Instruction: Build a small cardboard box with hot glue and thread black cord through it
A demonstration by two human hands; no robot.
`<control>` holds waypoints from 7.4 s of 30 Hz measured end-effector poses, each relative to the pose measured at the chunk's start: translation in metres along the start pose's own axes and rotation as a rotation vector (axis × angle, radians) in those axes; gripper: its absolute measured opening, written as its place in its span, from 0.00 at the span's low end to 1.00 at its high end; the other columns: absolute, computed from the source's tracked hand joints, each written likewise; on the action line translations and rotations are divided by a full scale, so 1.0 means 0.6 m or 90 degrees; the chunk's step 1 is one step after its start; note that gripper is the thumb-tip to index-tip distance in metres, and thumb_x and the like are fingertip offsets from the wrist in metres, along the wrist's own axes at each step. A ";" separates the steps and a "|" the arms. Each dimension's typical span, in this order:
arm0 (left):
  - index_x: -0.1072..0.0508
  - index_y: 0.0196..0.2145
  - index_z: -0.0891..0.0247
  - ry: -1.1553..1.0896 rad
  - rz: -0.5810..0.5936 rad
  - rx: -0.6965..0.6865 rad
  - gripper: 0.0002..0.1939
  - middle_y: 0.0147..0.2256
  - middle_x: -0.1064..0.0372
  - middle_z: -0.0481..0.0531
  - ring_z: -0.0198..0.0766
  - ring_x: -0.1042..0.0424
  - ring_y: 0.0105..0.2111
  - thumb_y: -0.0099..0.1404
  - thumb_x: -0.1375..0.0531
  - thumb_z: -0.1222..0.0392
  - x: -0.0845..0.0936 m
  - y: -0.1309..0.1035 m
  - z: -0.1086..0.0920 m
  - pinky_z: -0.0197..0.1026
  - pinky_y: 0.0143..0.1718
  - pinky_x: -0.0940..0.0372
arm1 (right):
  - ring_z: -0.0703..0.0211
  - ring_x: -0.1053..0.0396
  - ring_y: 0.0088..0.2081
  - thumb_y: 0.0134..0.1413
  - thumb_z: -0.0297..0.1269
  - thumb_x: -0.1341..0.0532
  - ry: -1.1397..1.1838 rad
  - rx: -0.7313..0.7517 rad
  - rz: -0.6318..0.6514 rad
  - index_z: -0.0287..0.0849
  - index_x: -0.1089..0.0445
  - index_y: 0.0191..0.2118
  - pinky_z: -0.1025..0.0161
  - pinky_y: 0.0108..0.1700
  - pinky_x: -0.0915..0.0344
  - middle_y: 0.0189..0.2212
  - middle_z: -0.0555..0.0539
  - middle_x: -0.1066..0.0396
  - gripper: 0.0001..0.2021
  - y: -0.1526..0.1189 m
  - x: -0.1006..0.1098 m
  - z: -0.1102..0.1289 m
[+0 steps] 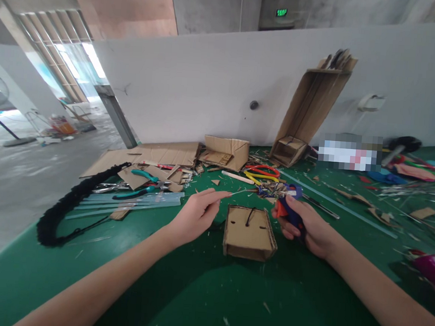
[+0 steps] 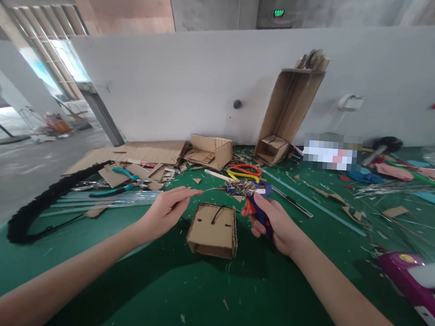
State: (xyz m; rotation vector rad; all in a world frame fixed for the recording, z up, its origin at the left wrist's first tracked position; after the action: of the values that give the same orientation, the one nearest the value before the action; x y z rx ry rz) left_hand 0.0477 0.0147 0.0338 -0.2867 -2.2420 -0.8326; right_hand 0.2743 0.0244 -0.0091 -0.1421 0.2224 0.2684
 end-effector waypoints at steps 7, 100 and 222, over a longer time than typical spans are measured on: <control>0.30 0.51 0.63 0.030 -0.011 -0.003 0.18 0.26 0.40 0.47 0.31 0.41 0.24 0.67 0.52 0.69 -0.001 -0.001 0.001 0.34 0.27 0.43 | 0.71 0.57 0.14 0.57 0.51 0.44 -0.004 0.005 0.008 0.38 0.30 0.26 0.68 0.18 0.47 0.11 0.56 0.48 0.20 0.002 0.001 -0.001; 0.28 0.49 0.64 0.026 0.002 0.012 0.18 0.25 0.43 0.46 0.29 0.43 0.22 0.66 0.51 0.70 0.002 0.000 -0.001 0.33 0.24 0.45 | 0.70 0.54 0.14 0.56 0.53 0.44 0.008 0.001 0.011 0.38 0.29 0.26 0.68 0.17 0.45 0.11 0.55 0.48 0.22 0.003 0.007 -0.008; 0.24 0.37 0.56 0.158 0.314 0.014 0.15 0.34 0.23 0.44 0.32 0.27 0.30 0.62 0.49 0.68 0.062 0.014 -0.040 0.35 0.33 0.35 | 0.56 0.27 0.36 0.42 0.44 0.31 0.069 0.053 -0.185 0.41 0.33 0.37 0.67 0.26 0.35 0.35 0.44 0.26 0.18 -0.012 -0.026 0.042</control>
State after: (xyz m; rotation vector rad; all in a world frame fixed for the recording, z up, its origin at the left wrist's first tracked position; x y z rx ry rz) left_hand 0.0377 0.0045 0.0768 -0.6560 -1.8342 -0.5433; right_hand 0.2664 0.0179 0.0197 -0.1054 0.3158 -0.0378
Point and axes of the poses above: each hand's wrist, its own y-axis towards the middle knuckle, its own x-axis out of the back of the hand, z = x × y, the point moved 5 cm from there along y, towards the middle knuckle
